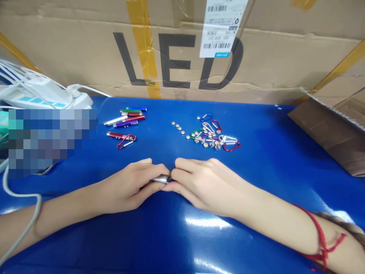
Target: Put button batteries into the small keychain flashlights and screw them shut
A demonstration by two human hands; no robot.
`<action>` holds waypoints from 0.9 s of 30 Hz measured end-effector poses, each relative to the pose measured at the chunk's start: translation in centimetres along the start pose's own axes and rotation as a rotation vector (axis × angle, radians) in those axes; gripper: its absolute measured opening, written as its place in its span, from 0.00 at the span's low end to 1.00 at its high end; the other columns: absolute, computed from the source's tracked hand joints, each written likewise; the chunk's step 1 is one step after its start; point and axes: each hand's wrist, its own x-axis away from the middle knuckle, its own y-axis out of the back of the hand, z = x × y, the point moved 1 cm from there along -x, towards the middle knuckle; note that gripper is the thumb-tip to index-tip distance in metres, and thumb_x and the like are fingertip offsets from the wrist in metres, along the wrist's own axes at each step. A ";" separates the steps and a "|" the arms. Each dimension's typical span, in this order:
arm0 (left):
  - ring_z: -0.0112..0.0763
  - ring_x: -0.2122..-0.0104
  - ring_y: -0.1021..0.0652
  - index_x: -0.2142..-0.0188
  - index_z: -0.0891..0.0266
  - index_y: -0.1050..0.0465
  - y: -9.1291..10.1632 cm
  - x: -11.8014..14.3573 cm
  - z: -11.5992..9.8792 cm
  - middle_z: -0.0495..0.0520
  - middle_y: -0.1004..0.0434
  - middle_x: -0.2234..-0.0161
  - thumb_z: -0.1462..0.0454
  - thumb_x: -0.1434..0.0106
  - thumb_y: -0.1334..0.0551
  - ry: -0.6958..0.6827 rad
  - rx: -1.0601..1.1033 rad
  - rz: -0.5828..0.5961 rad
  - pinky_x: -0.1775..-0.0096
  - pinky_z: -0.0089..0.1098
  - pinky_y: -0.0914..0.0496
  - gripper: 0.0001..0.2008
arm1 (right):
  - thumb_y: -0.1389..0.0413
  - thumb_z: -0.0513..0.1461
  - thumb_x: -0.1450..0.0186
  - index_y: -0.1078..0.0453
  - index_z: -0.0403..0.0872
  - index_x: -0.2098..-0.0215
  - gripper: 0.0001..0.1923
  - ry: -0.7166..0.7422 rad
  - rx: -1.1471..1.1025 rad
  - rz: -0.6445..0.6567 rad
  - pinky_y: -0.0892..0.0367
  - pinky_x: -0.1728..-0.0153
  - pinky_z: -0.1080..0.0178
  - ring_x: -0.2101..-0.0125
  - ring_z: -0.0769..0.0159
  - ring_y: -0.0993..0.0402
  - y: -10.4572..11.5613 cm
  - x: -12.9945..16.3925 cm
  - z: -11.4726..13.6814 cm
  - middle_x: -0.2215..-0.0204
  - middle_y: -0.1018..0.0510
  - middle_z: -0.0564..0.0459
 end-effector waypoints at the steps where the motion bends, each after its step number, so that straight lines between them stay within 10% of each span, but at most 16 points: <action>1: 0.30 0.74 0.34 0.65 0.62 0.38 0.0 0.0 0.0 0.46 0.34 0.72 0.67 0.30 0.53 0.010 0.013 0.002 0.67 0.28 0.43 0.08 | 0.60 0.44 0.30 0.32 0.44 0.73 0.22 0.003 -0.004 0.006 0.45 0.79 0.69 0.81 0.75 0.38 0.1 -0.1 -0.1 0.77 0.32 0.54; 12: 0.31 0.71 0.31 0.63 0.61 0.37 -0.1 0.1 0.4 0.48 0.33 0.72 0.65 0.32 0.48 0.119 -0.002 -0.071 0.68 0.27 0.41 0.03 | 0.49 0.55 0.39 0.27 0.47 0.65 0.21 -0.289 0.008 -0.117 0.41 0.74 0.68 0.74 0.69 0.30 4.1 -0.8 -4.1 0.73 0.25 0.52; 19: 0.25 0.78 0.32 0.65 0.61 0.35 -0.1 0.5 0.2 0.45 0.34 0.76 0.64 0.34 0.47 0.065 0.008 -0.210 0.74 0.24 0.43 0.05 | 0.47 0.53 0.40 0.28 0.44 0.74 0.21 -0.219 -0.231 0.029 0.43 0.75 0.69 0.77 0.72 0.33 3.6 -1.8 -0.3 0.77 0.26 0.53; 27: 0.26 0.78 0.30 0.64 0.62 0.31 0.0 0.9 -0.4 0.47 0.31 0.77 0.64 0.31 0.48 -0.167 -0.311 -0.551 0.73 0.26 0.39 0.08 | 0.47 0.47 0.37 0.29 0.42 0.73 0.16 -0.222 -0.317 -0.127 0.39 0.74 0.70 0.78 0.74 0.34 2.7 -1.7 1.0 0.79 0.27 0.54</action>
